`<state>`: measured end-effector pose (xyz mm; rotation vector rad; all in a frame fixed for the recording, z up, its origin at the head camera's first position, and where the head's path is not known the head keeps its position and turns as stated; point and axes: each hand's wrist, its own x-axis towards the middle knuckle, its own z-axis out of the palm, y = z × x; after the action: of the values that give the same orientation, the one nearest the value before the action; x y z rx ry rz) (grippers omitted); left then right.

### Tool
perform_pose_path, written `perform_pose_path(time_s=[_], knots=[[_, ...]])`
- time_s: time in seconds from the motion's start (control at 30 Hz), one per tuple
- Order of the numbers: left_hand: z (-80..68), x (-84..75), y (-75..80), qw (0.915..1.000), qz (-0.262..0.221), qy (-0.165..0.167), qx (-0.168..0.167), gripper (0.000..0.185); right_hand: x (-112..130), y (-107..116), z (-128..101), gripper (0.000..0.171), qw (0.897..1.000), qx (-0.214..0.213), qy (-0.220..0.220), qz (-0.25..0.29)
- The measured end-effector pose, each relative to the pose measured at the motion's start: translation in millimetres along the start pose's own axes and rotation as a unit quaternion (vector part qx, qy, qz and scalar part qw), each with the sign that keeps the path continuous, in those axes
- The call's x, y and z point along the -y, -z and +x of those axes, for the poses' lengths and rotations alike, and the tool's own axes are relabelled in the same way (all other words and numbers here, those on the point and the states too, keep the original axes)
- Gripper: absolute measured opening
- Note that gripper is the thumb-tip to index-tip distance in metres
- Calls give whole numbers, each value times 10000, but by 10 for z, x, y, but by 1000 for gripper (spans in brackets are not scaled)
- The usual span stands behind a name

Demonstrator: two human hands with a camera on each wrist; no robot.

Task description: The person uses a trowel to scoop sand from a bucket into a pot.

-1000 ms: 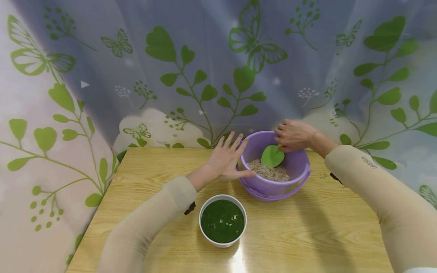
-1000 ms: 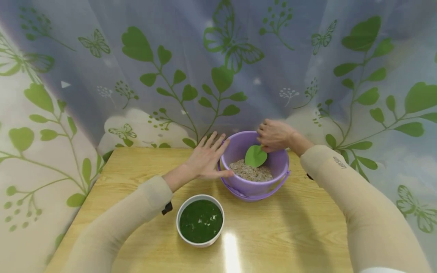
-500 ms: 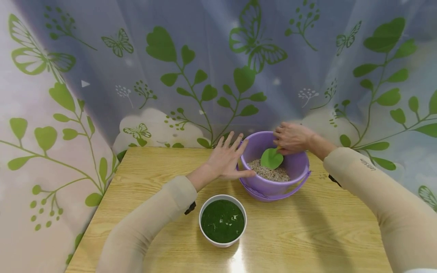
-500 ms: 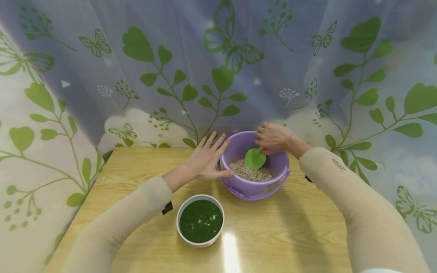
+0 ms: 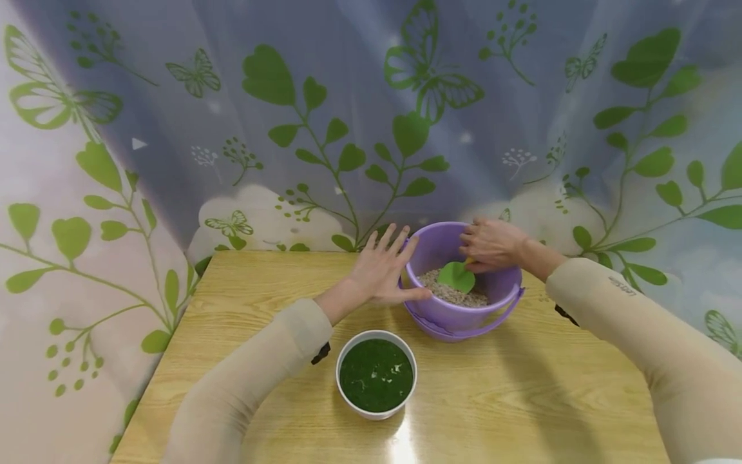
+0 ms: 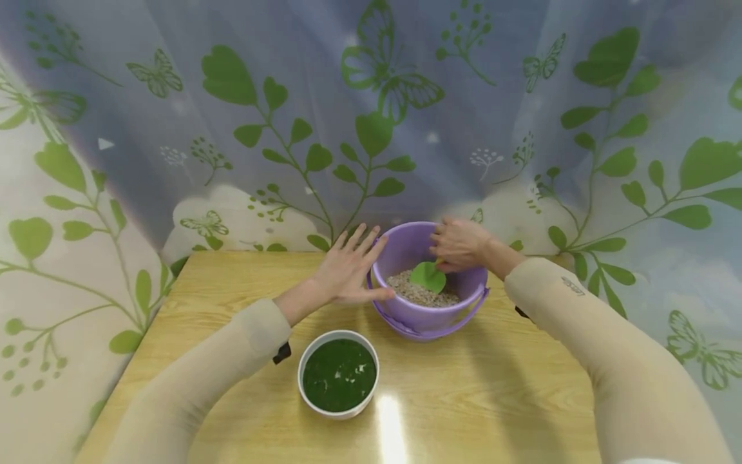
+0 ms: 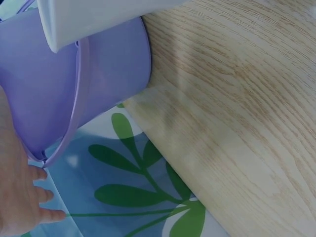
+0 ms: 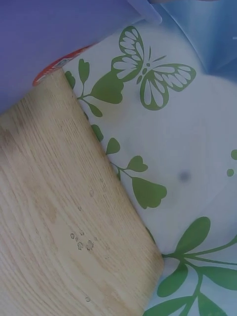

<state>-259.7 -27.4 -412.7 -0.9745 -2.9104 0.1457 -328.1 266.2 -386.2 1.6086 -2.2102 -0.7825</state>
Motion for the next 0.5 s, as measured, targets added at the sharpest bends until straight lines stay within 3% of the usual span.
perform_pose_path(time_s=[0.5], knots=[[8, -3, -3, 10000, 88, -13, -18, 120, 64, 22, -38, 43, 9985, 230, -413, 261]])
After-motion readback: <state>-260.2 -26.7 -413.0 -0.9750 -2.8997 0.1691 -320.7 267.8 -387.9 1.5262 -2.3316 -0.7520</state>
